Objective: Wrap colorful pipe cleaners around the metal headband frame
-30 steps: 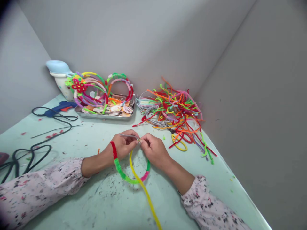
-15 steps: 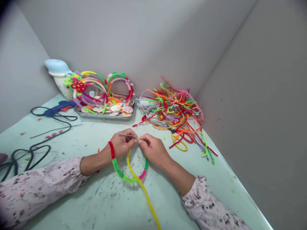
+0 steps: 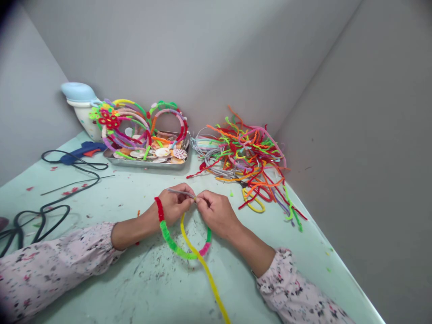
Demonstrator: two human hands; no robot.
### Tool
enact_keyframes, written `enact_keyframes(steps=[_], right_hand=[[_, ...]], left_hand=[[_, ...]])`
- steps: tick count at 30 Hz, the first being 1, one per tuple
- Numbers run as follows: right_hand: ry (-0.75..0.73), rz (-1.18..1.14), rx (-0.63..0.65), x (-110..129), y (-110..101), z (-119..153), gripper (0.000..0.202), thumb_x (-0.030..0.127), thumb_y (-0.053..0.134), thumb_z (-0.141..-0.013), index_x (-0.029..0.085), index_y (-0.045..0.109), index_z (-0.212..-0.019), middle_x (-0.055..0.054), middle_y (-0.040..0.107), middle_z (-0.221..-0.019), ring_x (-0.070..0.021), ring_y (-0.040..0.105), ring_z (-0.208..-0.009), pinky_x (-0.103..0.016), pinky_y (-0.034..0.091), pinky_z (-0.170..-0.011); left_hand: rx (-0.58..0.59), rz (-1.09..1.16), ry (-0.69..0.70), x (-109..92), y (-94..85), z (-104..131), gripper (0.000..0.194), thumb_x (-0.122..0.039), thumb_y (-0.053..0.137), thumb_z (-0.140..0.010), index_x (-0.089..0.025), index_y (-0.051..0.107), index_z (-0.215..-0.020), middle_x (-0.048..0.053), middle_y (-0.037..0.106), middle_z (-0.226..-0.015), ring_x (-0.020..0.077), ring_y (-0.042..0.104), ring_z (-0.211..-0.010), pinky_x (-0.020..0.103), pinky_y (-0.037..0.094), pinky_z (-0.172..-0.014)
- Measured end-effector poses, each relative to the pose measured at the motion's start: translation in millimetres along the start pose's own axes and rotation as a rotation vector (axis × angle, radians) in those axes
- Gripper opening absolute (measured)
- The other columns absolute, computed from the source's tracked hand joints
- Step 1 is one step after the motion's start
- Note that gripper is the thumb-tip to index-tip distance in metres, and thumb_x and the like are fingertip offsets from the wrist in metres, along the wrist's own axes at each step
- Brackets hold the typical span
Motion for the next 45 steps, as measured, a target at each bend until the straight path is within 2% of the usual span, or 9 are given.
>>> enact_keyframes(steps=[7, 15, 20, 25, 29, 36, 41, 45], right_hand=[[0.027, -0.069, -0.003, -3.5, -1.3, 0.0, 0.021, 0.029, 0.046, -0.088, 0.019, 0.062, -0.078, 0.003, 0.058, -0.063, -0.0113, 0.050, -0.059, -0.021, 0.036, -0.057], [0.110, -0.191, 0.048, -5.6, -0.9, -0.2, 0.020, 0.030, 0.048, -0.086, 0.018, 0.061, -0.076, 0.003, 0.059, -0.061, -0.0101, 0.047, -0.055, -0.021, 0.035, -0.053], [0.199, -0.329, 0.107, -5.7, 0.8, -0.3, 0.019, 0.030, 0.050, -0.083, 0.017, 0.060, -0.073, 0.004, 0.054, -0.058, -0.0087, 0.044, -0.050, -0.020, 0.033, -0.048], [0.264, -0.469, 0.177, -0.8, 1.0, 0.1, 0.020, 0.032, 0.052, -0.081, 0.017, 0.055, -0.068, 0.005, 0.050, -0.056, -0.0078, 0.041, -0.047, -0.021, 0.031, -0.045], [0.244, -0.523, 0.199, -1.8, -0.7, -1.3, 0.018, 0.031, 0.053, -0.079, 0.017, 0.055, -0.067, 0.005, 0.048, -0.054, -0.0078, 0.041, -0.046, -0.021, 0.032, -0.044], [0.273, -0.674, 0.340, -16.9, 5.3, -1.7, 0.020, 0.037, 0.054, -0.081, 0.017, 0.055, -0.076, 0.003, 0.055, -0.058, -0.0084, 0.044, -0.041, -0.021, 0.031, -0.040], [0.196, -0.603, 0.378, 0.6, -5.7, -2.3, 0.024, 0.032, 0.049, -0.083, 0.018, 0.053, -0.063, 0.004, 0.049, -0.054, -0.0079, 0.041, -0.042, -0.022, 0.033, -0.043], [0.223, -0.606, 0.376, 9.3, -11.8, -2.0, 0.020, 0.026, 0.054, -0.077, 0.019, 0.050, -0.059, 0.003, 0.050, -0.053, -0.0088, 0.041, -0.043, -0.022, 0.033, -0.041]], left_hand=[[0.070, -0.011, 0.004, -15.6, -2.1, 0.9, 0.008, -0.019, 0.050, -0.077, -0.014, 0.057, -0.076, -0.004, 0.050, -0.057, 0.0091, 0.048, -0.051, 0.020, 0.033, -0.046], [0.074, -0.091, 0.041, -13.3, -1.5, 1.8, 0.010, -0.018, 0.049, -0.078, -0.014, 0.058, -0.077, -0.002, 0.054, -0.058, 0.0100, 0.050, -0.052, 0.020, 0.036, -0.049], [0.081, -0.202, 0.084, -16.6, -4.8, 2.9, 0.012, -0.016, 0.049, -0.077, -0.015, 0.061, -0.078, 0.001, 0.063, -0.072, 0.0138, 0.057, -0.064, 0.023, 0.042, -0.059], [0.072, -0.308, 0.151, -28.3, -10.6, 6.6, 0.015, -0.014, 0.046, -0.079, -0.016, 0.062, -0.079, 0.004, 0.065, -0.084, 0.0176, 0.059, -0.079, 0.026, 0.044, -0.070], [0.069, -0.369, 0.174, -32.7, -11.9, 8.2, 0.014, -0.014, 0.045, -0.080, -0.016, 0.059, -0.081, 0.004, 0.063, -0.080, 0.0168, 0.057, -0.073, 0.026, 0.042, -0.065], [0.102, -0.413, 0.232, -33.6, -11.3, 7.2, 0.011, -0.018, 0.046, -0.083, -0.016, 0.057, -0.081, 0.004, 0.061, -0.080, 0.0155, 0.055, -0.070, 0.026, 0.040, -0.063], [0.141, -0.384, 0.322, -40.0, -12.0, 8.5, 0.011, -0.016, 0.045, -0.084, -0.016, 0.056, -0.084, 0.005, 0.060, -0.084, 0.0166, 0.056, -0.078, 0.027, 0.042, -0.070], [0.184, -0.370, 0.387, -47.0, -12.4, 10.3, 0.012, -0.016, 0.044, -0.085, -0.017, 0.056, -0.088, 0.004, 0.060, -0.086, 0.0162, 0.055, -0.079, 0.027, 0.042, -0.071]])
Point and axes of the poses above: each hand's wrist, its own z-axis away from the middle knuckle, its own y-axis out of the palm, x = y × z, the point moved 5 cm from there along -z, towards the middle knuckle
